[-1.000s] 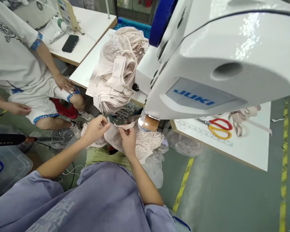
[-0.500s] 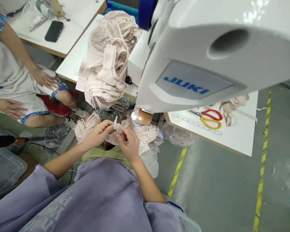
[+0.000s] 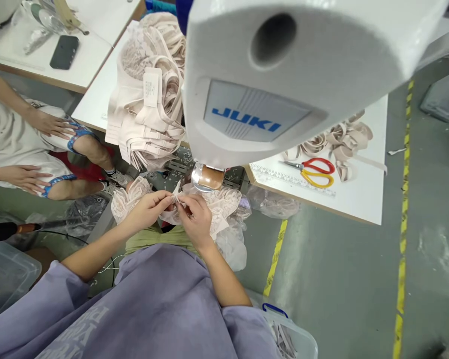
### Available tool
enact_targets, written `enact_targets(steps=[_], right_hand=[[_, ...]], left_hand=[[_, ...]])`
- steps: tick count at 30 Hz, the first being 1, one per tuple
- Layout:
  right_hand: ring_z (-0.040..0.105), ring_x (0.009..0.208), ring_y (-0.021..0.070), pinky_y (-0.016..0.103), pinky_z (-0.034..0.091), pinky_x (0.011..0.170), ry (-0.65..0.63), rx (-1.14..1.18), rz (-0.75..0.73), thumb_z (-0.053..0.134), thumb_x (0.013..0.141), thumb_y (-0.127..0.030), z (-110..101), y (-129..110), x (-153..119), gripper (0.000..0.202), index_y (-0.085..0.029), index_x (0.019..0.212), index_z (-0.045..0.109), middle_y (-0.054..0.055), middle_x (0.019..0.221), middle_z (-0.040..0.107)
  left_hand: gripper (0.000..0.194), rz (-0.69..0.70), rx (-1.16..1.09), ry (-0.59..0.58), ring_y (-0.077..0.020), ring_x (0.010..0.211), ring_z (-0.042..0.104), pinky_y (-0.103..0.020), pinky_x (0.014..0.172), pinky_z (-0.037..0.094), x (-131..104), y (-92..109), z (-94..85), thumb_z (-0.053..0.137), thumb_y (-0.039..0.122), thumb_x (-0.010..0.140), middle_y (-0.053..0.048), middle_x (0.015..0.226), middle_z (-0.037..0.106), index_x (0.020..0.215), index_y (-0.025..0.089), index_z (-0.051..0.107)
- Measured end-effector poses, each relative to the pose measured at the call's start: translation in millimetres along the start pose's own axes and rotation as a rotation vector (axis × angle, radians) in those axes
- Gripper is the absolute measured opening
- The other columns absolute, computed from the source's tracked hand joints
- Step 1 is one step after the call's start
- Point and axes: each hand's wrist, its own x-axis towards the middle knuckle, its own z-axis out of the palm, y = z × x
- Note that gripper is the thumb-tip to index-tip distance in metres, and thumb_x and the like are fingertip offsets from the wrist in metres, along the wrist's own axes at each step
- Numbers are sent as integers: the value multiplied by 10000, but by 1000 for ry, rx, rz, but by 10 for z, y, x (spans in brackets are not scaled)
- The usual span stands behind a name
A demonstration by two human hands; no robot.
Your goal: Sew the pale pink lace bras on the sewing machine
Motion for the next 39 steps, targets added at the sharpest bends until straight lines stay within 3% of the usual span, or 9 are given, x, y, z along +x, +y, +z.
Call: enact_targets(steps=[7, 10, 13, 16, 20, 26, 29, 32, 39], right_hand=[[674, 903, 180, 324, 542, 800, -193, -191, -245, 526, 955, -261, -105, 198, 7, 230, -304, 1002, 747, 38, 1013, 742], [653, 1036, 192, 337, 520, 898, -203, -395, -298, 492, 928, -201, -713, 598, 363, 313, -297, 1127, 714, 36, 1127, 725], [521, 1276, 231, 415, 408, 1069, 41, -718, 15, 388, 835, -53, -1703, 1014, 940, 484, -167, 1236, 635, 124, 1335, 613], [562, 1196, 269, 383, 424, 988, -167, -985, 311, 443, 802, -61, -2483, 1237, 1471, 512, -70, 1298, 569, 217, 1312, 609], [642, 947, 299, 373, 466, 792, -349, -974, 258, 559, 790, -166, -2828, 1335, 1642, 384, -99, 1154, 661, 214, 1044, 706], [671, 781, 318, 374, 471, 554, -349, -944, 182, 546, 793, -435, -2713, 1241, 723, 398, -180, 1091, 610, 170, 1033, 689], [660, 621, 263, 370, 520, 517, -254, -714, 287, 562, 825, -518, -2342, 832, 98, 401, -222, 1095, 594, 98, 822, 686], [677, 753, 246, 382, 579, 629, -337, -544, 127, 625, 825, -451, -1783, 322, -352, 417, -247, 1185, 580, 116, 1050, 675], [653, 917, 252, 393, 571, 719, -261, -491, -97, 646, 866, -353, -886, -67, -455, 375, -213, 1206, 571, 120, 1101, 633]], left_hand=[[373, 70, 256, 138, -133, 617, 480, -248, 586, 338, 78, -23, 76, 492, 451, 960, 16, 649, 551, 714, 175, 547], [396, 90, 309, 116, -138, 603, 498, -249, 606, 350, 154, -135, 32, 444, 420, 980, 14, 616, 555, 672, 185, 525], [395, 134, 405, 111, -141, 557, 462, -266, 585, 307, 191, -265, 42, 449, 425, 974, 25, 558, 494, 655, 197, 496], [380, 117, 332, 59, -151, 558, 443, -281, 580, 285, 151, -325, 127, 460, 420, 957, 15, 565, 488, 646, 202, 480], [392, 77, 170, -26, -167, 608, 536, -276, 602, 374, 97, -300, 172, 425, 440, 972, -15, 636, 602, 684, 201, 542], [424, 10, 11, -34, -179, 720, 633, -268, 645, 479, 6, -160, 27, 400, 515, 987, -61, 850, 708, 817, 187, 609], [444, -40, -146, -40, -163, 704, 610, -259, 645, 473, 3, -99, -18, 439, 540, 970, -57, 833, 696, 835, 165, 635], [439, -75, -340, -67, -131, 651, 565, -235, 613, 439, 29, -72, -21, 500, 542, 949, -35, 787, 671, 851, 148, 664], [369, -123, -400, -91, -125, 679, 568, -229, 624, 436, 28, 11, -36, 527, 496, 948, -32, 836, 675, 878, 155, 649]])
